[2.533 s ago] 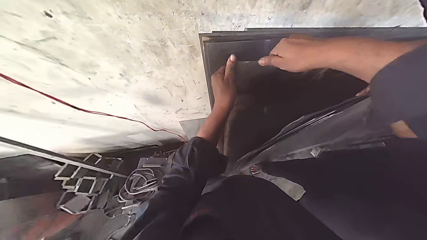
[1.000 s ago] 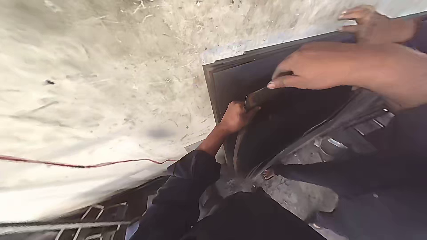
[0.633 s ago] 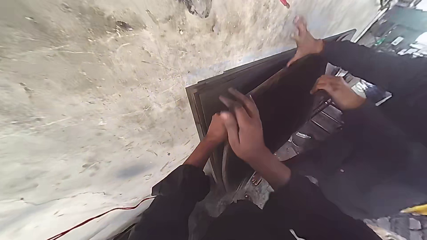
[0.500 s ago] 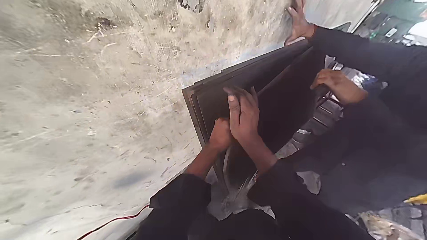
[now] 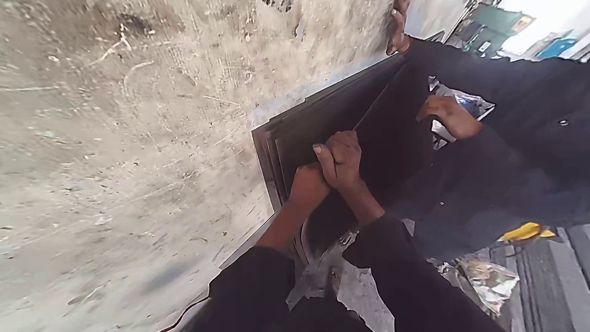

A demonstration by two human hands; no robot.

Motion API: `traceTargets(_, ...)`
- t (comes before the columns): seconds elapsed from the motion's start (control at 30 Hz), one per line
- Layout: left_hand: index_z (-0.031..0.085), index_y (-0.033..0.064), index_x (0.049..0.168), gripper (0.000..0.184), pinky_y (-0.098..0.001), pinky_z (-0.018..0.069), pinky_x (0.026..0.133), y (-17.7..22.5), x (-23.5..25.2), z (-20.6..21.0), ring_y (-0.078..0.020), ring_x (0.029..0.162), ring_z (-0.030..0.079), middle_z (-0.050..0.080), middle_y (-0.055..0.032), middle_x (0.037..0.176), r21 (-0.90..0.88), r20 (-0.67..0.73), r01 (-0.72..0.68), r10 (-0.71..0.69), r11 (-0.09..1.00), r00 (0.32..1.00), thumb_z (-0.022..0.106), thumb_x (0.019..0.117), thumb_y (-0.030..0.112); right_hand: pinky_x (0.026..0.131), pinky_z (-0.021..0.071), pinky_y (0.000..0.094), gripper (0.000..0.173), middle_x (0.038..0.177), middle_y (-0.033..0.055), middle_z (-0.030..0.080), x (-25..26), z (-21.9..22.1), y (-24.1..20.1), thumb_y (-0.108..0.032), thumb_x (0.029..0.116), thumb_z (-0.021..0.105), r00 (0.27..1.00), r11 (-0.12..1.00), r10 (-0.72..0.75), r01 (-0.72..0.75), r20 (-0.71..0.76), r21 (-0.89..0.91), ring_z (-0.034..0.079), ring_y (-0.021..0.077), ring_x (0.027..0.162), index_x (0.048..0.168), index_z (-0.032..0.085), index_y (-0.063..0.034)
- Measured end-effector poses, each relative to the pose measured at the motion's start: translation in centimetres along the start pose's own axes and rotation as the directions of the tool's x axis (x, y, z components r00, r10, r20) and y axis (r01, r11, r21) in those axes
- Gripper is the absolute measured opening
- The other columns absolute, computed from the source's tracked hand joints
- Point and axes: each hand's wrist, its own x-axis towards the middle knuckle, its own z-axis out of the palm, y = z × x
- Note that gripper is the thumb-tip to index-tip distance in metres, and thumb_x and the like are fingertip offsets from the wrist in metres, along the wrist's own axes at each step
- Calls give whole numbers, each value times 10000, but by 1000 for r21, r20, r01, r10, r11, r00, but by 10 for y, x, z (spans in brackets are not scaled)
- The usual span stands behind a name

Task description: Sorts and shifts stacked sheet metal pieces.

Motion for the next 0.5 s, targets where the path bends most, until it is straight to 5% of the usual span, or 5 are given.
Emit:
traceTargets(0.1,692,-36,797,217,-599,546,667,-16,10,-6,-398,735,709,684,-202,734,57,-22,-42,44,997,999,686,913,146,686,476,403,601,622,82,592,12,10,10,-426,1083,427,999,998,16,-19,52,58,590,210,628,652,617,-52)
traceTargets(0.2,693,-16,794,340,-588,532,696,-16,17,-15,-368,745,691,675,-182,735,18,48,84,-84,996,995,618,1003,241,696,517,429,621,689,105,664,26,17,37,-434,1097,397,998,998,64,-64,-5,-2,653,232,701,705,665,-34)
traceTargets(0.37,723,4,858,420,-563,550,731,-11,15,-12,-348,783,706,699,-172,779,45,68,67,-70,997,995,585,1045,354,615,429,392,577,505,28,419,20,30,64,-348,1109,400,969,991,107,-122,-224,-56,483,166,505,595,475,-97)
traceTargets(0.5,714,-1,830,350,-524,551,664,-10,9,-11,-322,705,695,678,-157,721,53,60,-61,58,997,996,606,1028,266,628,402,381,564,483,13,386,15,21,51,-284,1093,441,950,979,132,-168,-282,-111,454,154,490,556,424,-112)
